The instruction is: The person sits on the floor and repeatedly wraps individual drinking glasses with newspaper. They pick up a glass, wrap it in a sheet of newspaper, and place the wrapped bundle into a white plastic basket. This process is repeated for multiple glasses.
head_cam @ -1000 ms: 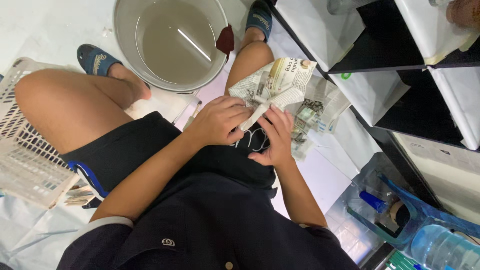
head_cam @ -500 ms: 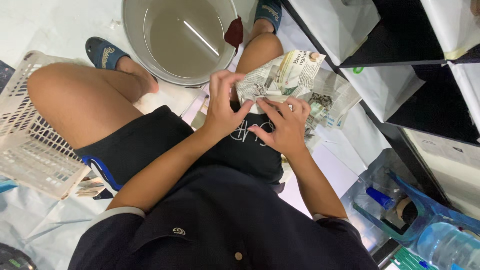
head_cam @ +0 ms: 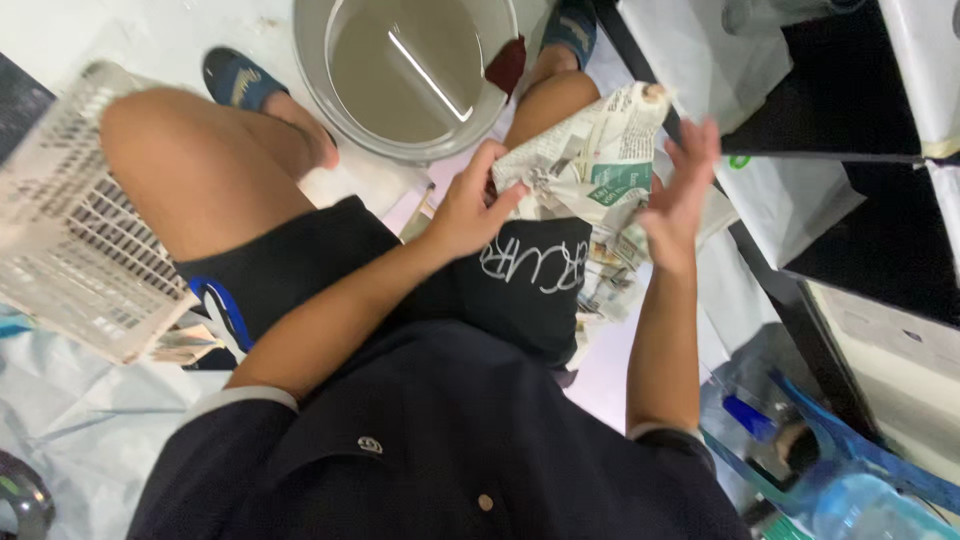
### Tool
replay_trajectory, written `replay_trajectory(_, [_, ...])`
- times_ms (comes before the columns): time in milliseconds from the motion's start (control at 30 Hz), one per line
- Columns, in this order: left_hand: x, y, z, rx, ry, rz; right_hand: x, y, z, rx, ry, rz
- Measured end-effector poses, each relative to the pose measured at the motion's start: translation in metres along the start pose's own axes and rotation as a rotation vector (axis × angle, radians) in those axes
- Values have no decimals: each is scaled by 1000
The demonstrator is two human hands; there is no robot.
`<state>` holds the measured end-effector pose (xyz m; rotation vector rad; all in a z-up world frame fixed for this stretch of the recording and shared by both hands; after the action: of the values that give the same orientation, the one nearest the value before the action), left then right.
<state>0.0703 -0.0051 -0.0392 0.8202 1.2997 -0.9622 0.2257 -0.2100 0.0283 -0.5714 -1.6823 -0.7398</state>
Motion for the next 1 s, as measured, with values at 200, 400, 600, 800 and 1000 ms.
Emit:
replay_trajectory(200, [7,3,1,119,-248,-3,-61,-9,3,133,-41,299])
replay_trajectory(400, [4,0,-6,48,-153,-62,-42,-30,26,-91,-124,98])
replay_trajectory(600, [13,-2,2,89,-331,-196,30,-7,76,354,-821,-310])
replay_trajectory(800, [13,0,0,34,-407,-169,52,3,102,605,-823,-306])
replay_trajectory(1000, [-10,5,-19,61,-234,65,50,0,122,799,-1026,-291])
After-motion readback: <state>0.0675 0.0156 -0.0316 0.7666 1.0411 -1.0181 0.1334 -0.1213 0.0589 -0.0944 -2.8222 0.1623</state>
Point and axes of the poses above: each hand's wrist, its own y-axis towards the middle knuckle, its own z-axis out of the palm, x = y × z, the point moved 5 cm from there along y, towards the middle knuckle, and after that the axes turned 3 degrees about -z, right-handed, at the moved point
